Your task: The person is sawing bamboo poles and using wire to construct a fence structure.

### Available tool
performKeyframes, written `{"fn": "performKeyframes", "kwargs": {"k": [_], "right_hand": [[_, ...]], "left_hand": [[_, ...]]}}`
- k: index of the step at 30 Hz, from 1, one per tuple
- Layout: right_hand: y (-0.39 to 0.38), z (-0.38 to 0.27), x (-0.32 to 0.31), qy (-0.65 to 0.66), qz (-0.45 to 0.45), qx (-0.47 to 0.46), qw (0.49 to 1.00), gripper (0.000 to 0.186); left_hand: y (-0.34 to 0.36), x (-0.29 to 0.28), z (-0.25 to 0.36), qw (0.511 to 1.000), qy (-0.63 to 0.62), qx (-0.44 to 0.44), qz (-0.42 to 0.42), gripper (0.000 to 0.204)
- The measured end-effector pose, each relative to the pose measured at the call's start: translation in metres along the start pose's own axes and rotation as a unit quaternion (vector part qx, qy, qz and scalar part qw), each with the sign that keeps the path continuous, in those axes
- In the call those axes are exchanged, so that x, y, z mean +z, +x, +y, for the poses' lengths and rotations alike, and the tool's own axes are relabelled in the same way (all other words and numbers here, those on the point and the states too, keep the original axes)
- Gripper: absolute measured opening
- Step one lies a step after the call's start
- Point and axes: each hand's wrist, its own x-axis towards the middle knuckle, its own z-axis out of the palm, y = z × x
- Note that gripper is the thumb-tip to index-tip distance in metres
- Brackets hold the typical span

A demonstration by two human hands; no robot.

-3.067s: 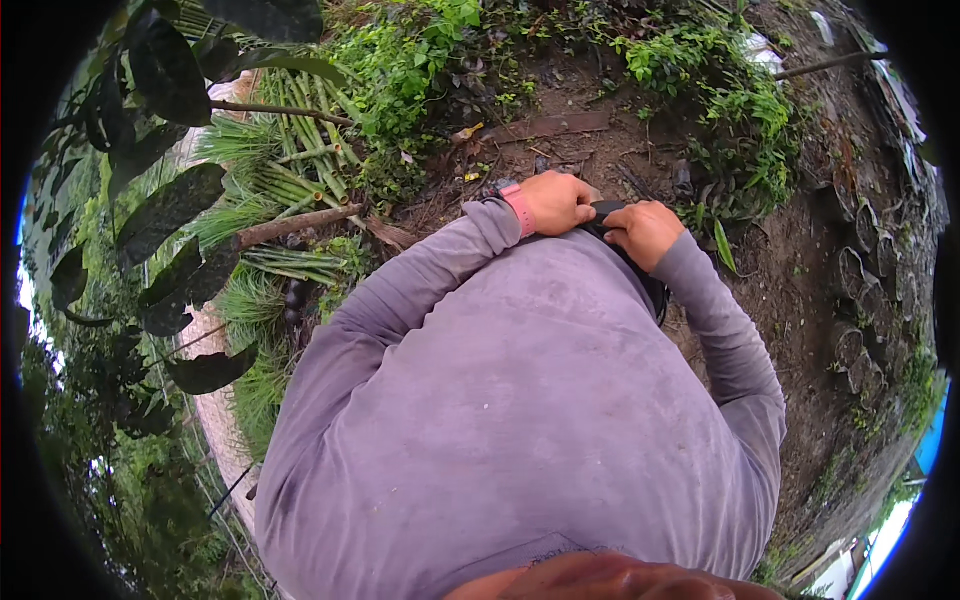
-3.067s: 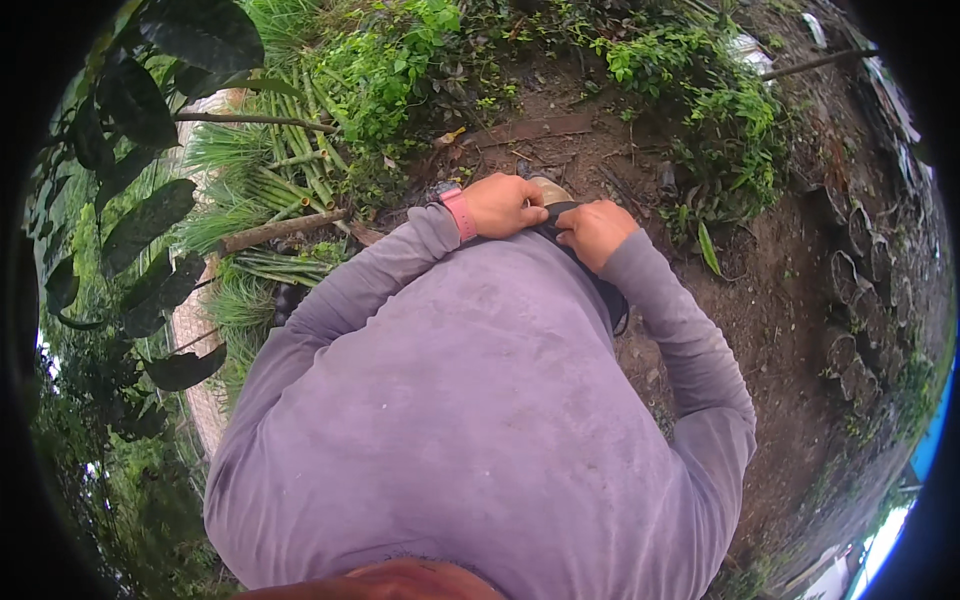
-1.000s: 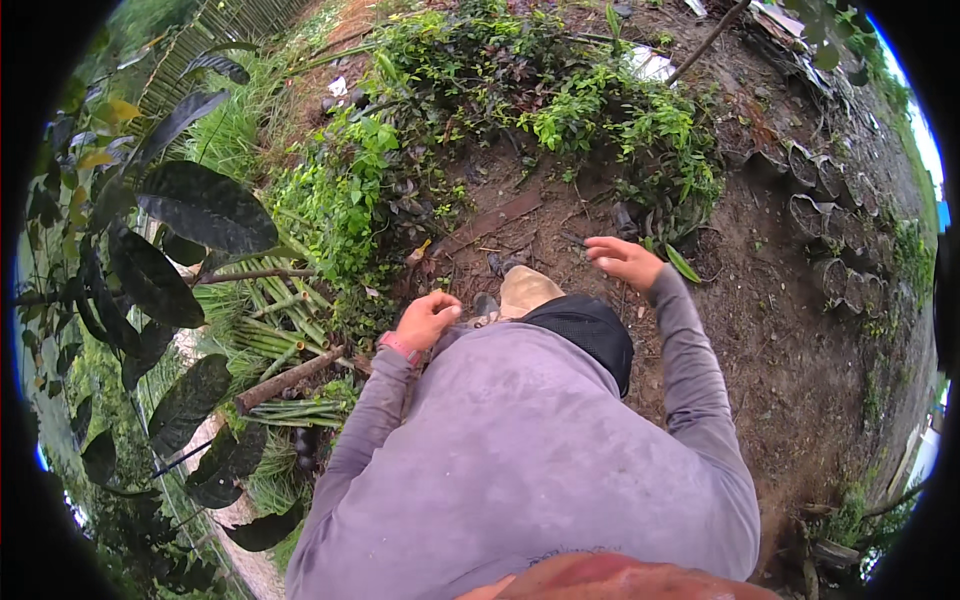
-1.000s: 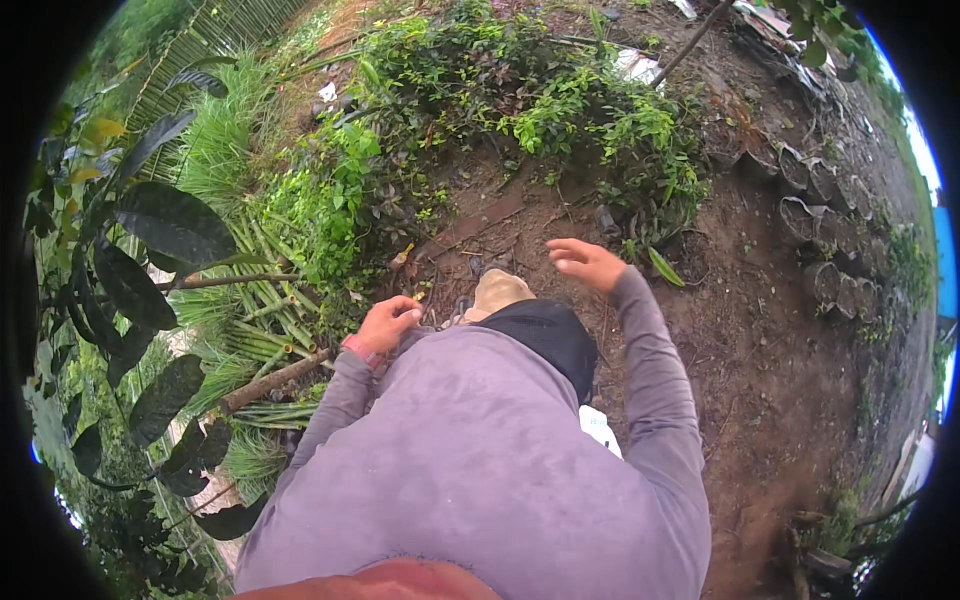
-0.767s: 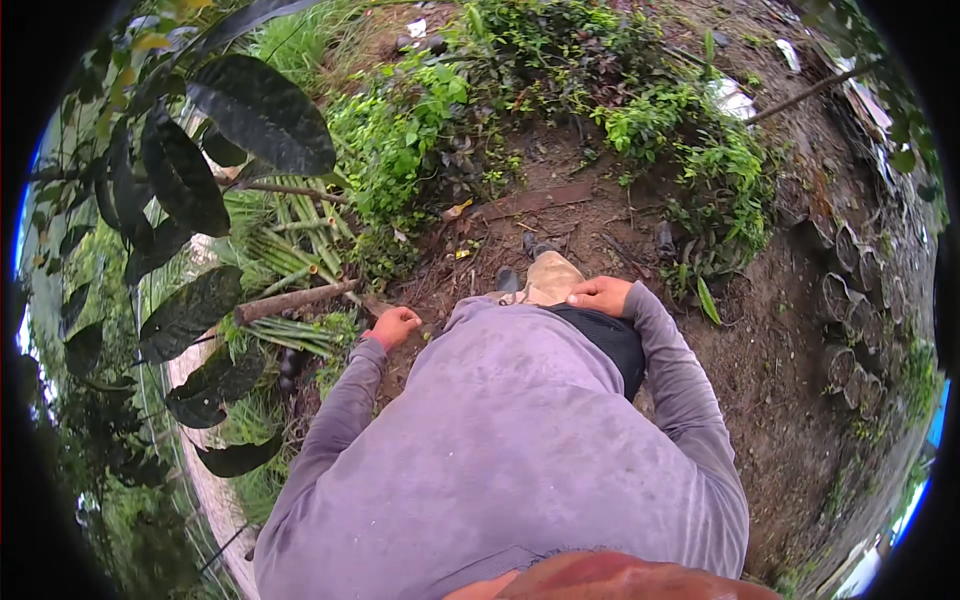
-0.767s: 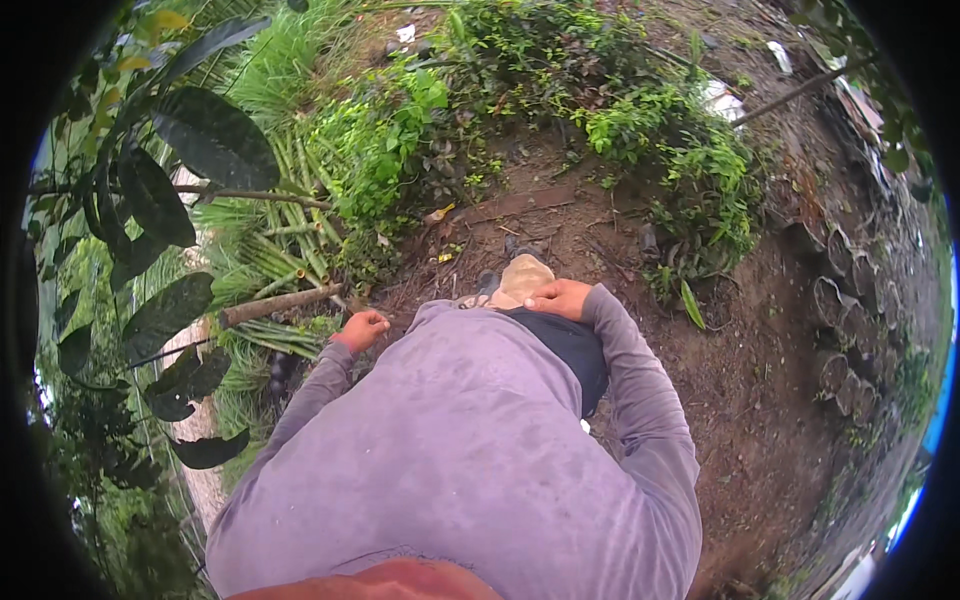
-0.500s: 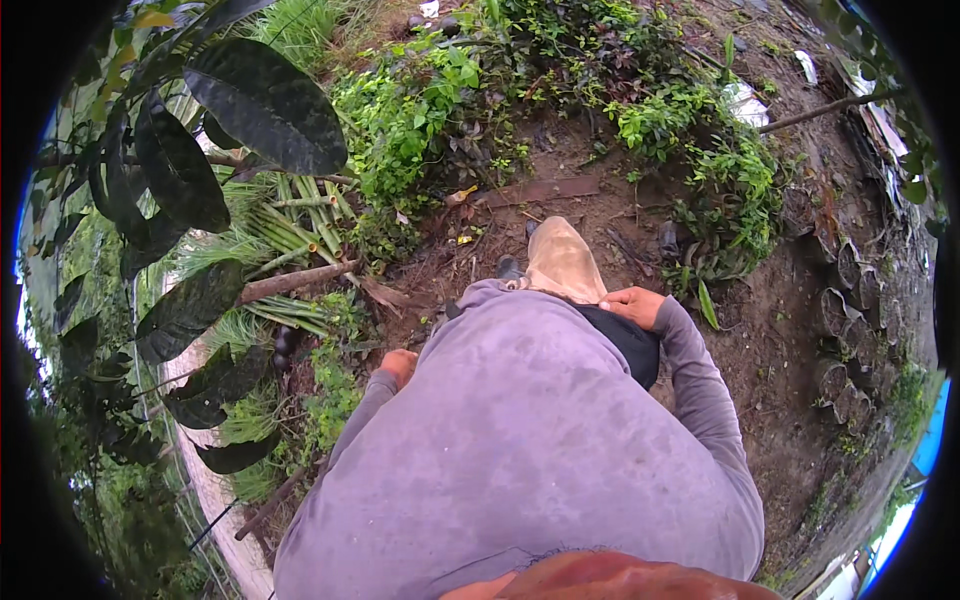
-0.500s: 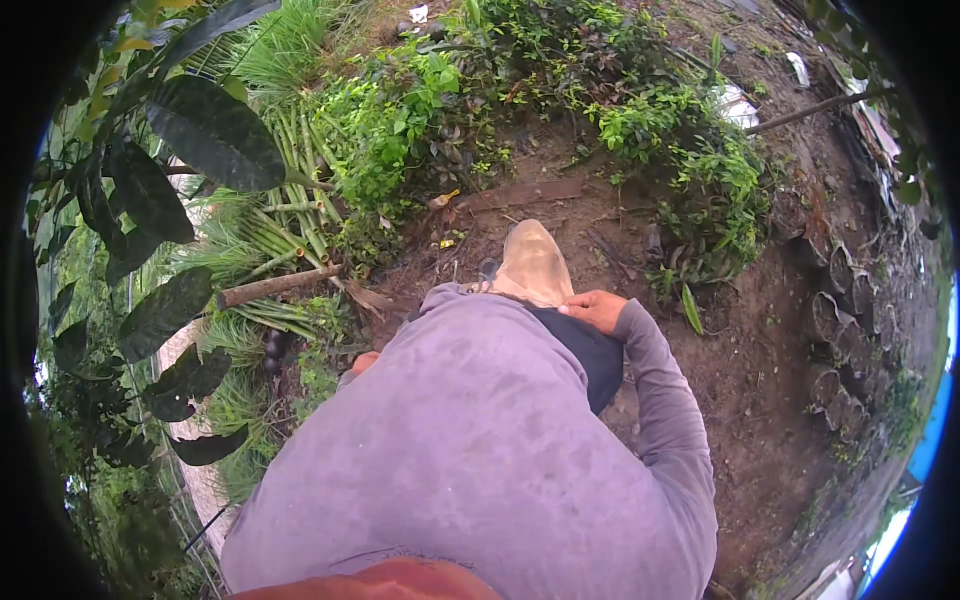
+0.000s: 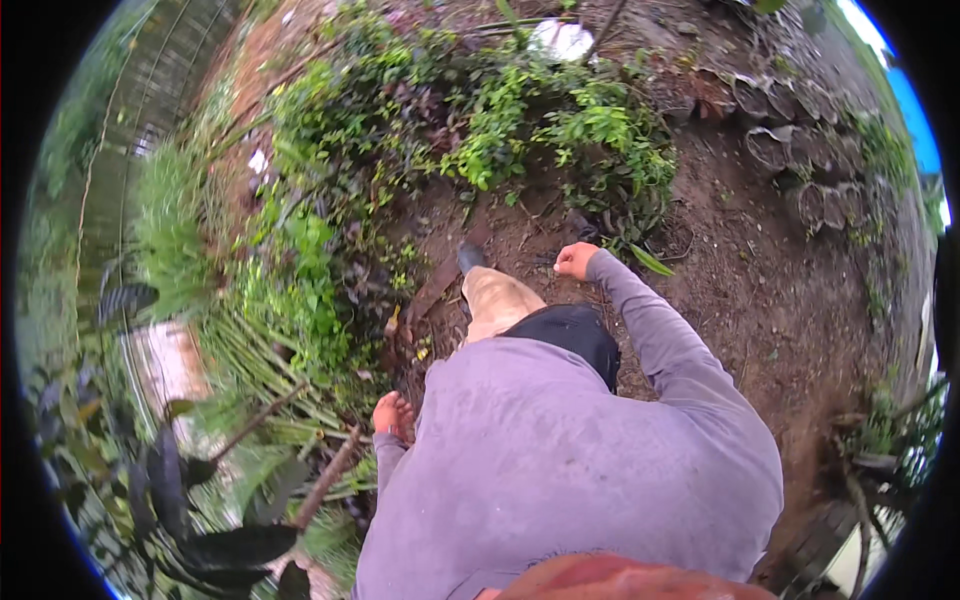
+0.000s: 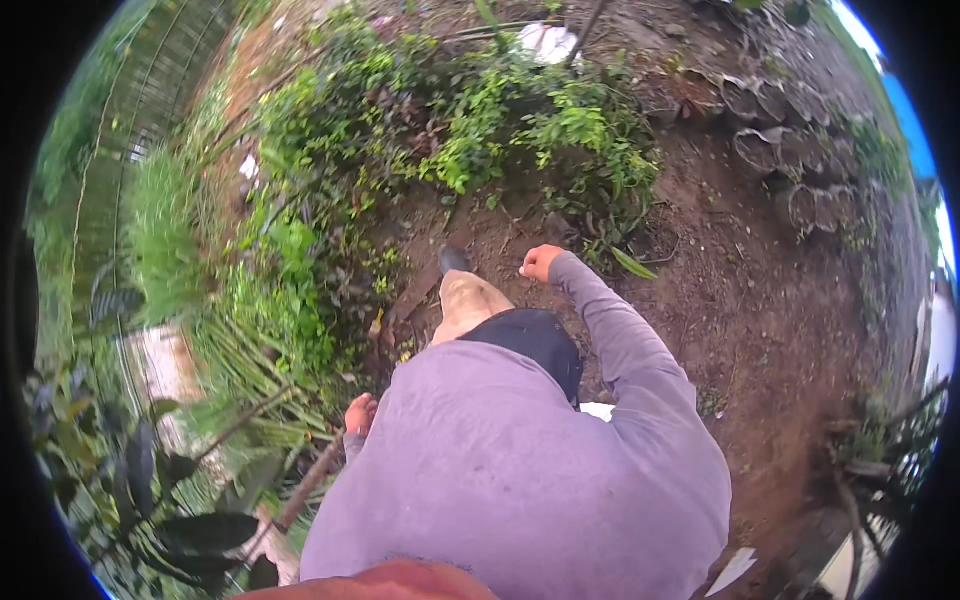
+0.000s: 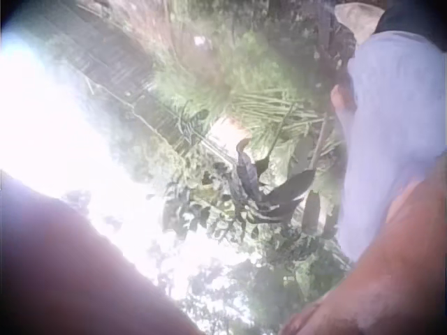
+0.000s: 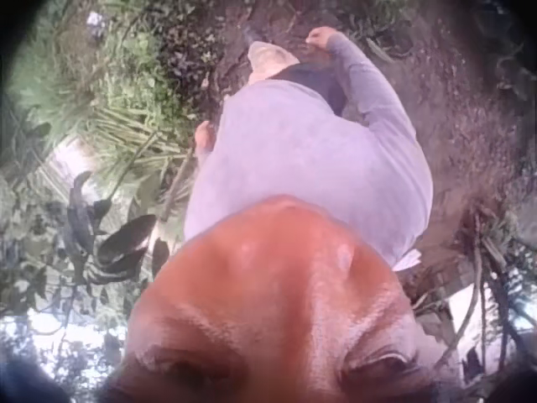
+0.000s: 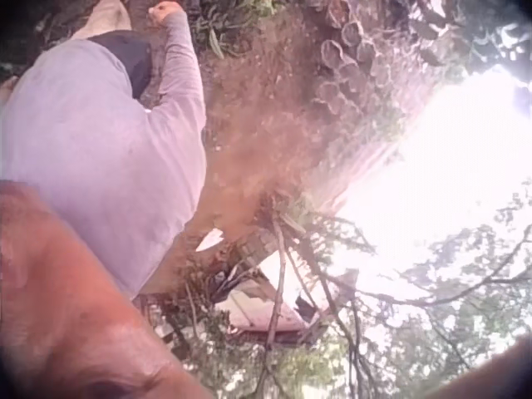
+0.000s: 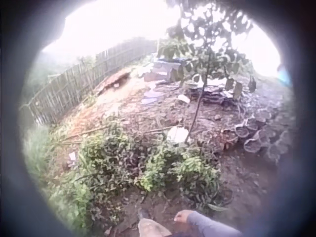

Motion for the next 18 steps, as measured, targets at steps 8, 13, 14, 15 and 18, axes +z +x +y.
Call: {"fn": "performKeyframes", "kwargs": {"k": [8, 13, 14, 15, 18], "right_hand": [[-0.006, 0.056, -0.049, 0.331, 0.186, 0.23, 0.896, 0.017], [-0.084, 0.094, 0.03, 0.443, 0.248, 0.233, 0.83, 0.017], [-0.102, 0.103, 0.061, 0.474, 0.257, 0.242, 0.806, 0.016], [-0.121, 0.114, 0.09, 0.5, 0.267, 0.25, 0.785, 0.015], [-0.194, 0.156, 0.203, 0.631, 0.244, 0.265, 0.687, 0.014]], "left_hand": [[0.021, 0.083, 0.126, 0.987, 0.142, 0.071, -0.024, 0.021], [0.057, 0.112, 0.152, 0.959, 0.278, 0.014, -0.048, 0.022], [0.069, 0.111, 0.154, 0.95, 0.302, -0.012, -0.076, 0.02], [0.076, 0.116, 0.154, 0.937, 0.343, -0.032, -0.049, 0.018], [0.095, 0.129, 0.161, 0.902, 0.426, -0.06, -0.041, 0.015]]}}
